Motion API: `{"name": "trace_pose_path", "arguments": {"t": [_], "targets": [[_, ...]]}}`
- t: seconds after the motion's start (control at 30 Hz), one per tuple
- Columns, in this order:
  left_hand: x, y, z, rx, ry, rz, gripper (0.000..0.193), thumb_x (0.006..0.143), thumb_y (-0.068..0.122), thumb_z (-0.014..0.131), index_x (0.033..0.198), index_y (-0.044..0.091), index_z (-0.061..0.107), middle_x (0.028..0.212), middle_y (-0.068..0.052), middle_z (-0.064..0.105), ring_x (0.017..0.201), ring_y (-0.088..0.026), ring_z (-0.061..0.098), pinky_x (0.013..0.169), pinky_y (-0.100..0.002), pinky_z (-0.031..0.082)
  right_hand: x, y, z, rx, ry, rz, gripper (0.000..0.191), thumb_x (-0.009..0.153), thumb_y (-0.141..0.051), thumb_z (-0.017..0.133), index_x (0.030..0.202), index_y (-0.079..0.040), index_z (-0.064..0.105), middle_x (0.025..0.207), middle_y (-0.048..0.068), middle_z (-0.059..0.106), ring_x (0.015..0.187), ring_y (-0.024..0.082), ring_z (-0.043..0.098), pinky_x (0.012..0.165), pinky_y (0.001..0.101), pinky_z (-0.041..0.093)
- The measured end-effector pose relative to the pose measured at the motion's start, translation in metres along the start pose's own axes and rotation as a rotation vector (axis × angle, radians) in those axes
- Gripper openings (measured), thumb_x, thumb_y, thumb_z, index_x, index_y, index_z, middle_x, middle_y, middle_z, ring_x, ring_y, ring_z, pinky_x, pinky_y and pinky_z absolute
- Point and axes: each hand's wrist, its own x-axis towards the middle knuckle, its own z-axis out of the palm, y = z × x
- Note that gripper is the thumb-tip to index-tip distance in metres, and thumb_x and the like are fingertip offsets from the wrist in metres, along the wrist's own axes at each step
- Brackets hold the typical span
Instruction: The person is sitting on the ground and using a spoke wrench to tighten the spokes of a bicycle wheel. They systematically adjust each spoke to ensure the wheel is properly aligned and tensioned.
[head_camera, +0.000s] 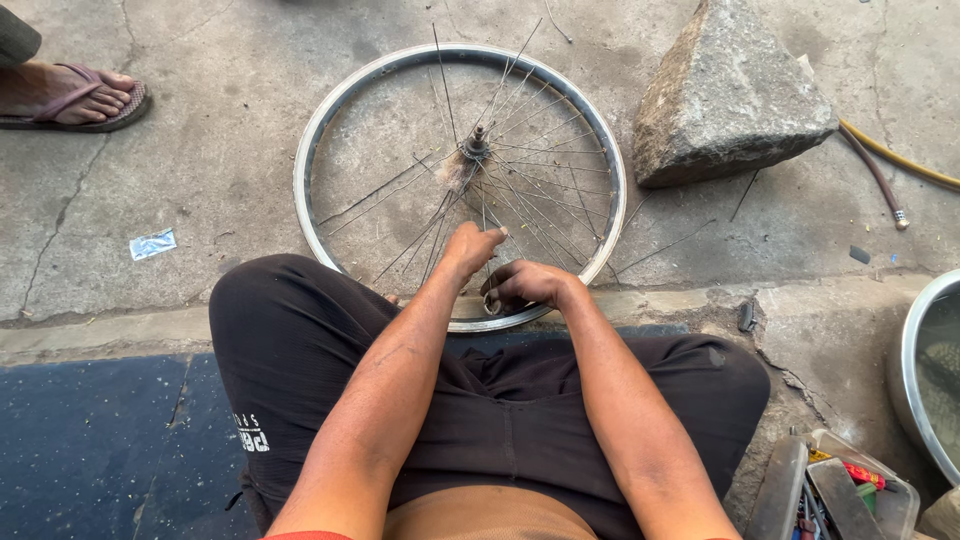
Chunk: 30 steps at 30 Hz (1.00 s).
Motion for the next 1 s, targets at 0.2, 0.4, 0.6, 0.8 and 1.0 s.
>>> {"name": "trace_pose_path", "arguments": {"t": [0.2,0.4,0.6,0.8,1.0], "targets": [[0.000,-0.003,0.000,-0.014,0.016,0.023,0.058,0.087,0.039,0.071,0.114,-0.012,0.066,0.100,-0.023,0.075,0.092,-0.031,0.076,0.082,-0.045,0.056,0.013,0.006,0.012,-0.085,0.111,0.049,0.031,0.090,-0.021,0.074,0.110,0.003,0.073,0.087,0.008,0.072,0.067,0.014,0.062,0.061,0.0302,0.052],[0.000,-0.001,0.001,-0.001,0.037,0.036,0.056,0.087,0.040,0.072,0.110,-0.011,0.067,0.096,-0.023,0.076,0.089,-0.031,0.076,0.080,-0.045,0.056,0.004,0.010,-0.004,0.226,-0.072,-0.014,0.027,0.085,-0.013,0.067,0.109,-0.003,0.076,0.090,0.005,0.074,0.065,0.013,0.063,0.062,0.0274,0.053],[0.008,-0.010,0.004,0.063,0.056,0.058,0.056,0.086,0.042,0.072,0.106,-0.010,0.068,0.095,-0.024,0.076,0.090,-0.033,0.074,0.083,-0.046,0.055,0.009,0.001,0.006,-0.197,0.102,0.034,0.038,0.085,-0.032,0.079,0.106,0.000,0.074,0.094,0.013,0.076,0.080,0.020,0.070,0.075,0.0358,0.056],[0.021,-0.021,0.011,0.124,0.100,0.133,0.060,0.084,0.044,0.074,0.107,-0.012,0.069,0.101,-0.028,0.073,0.099,-0.038,0.072,0.087,-0.047,0.054,0.039,0.006,0.040,-0.561,0.435,0.129,0.031,0.080,-0.028,0.076,0.101,-0.006,0.076,0.102,0.017,0.077,0.098,0.030,0.072,0.088,0.0432,0.055],[0.021,-0.018,0.008,0.144,0.086,0.107,0.060,0.084,0.046,0.073,0.107,-0.010,0.070,0.102,-0.027,0.073,0.100,-0.039,0.072,0.088,-0.047,0.054,0.049,0.020,0.045,-0.315,0.500,0.125,0.029,0.087,-0.024,0.065,0.103,0.000,0.073,0.098,0.021,0.078,0.095,0.033,0.076,0.083,0.0456,0.057]]}}
